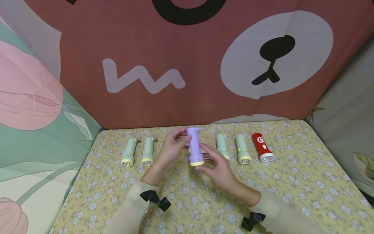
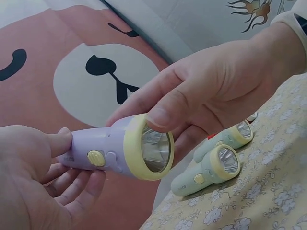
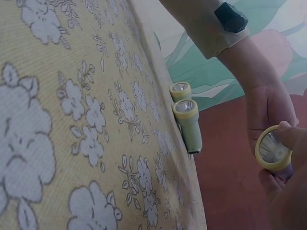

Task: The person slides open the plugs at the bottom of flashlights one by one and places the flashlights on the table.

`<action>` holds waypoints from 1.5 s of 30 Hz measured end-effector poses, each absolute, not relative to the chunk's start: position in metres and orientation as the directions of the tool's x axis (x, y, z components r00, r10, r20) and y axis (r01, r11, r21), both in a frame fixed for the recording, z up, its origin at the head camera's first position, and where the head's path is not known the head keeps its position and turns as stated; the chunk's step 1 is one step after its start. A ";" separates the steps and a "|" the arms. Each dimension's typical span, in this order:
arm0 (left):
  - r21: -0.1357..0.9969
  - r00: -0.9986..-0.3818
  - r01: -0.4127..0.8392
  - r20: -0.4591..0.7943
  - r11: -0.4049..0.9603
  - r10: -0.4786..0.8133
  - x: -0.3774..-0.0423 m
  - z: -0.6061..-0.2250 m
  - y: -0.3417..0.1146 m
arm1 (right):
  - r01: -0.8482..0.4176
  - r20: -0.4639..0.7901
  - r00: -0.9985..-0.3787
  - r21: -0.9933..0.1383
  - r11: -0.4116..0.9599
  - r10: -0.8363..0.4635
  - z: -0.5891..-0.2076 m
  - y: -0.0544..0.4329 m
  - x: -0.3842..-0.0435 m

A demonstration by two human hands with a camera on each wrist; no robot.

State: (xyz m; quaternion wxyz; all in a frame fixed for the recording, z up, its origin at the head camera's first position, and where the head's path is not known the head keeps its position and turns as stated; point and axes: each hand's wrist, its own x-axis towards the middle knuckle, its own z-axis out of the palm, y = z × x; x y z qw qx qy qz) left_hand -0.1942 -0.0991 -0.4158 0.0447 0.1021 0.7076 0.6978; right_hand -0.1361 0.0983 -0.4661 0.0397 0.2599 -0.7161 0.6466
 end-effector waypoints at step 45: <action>0.971 -0.956 0.239 0.233 0.014 0.178 -0.188 -0.432 -0.095 | -0.301 0.311 -0.925 -0.950 -0.079 -0.218 -0.461 0.090 -0.139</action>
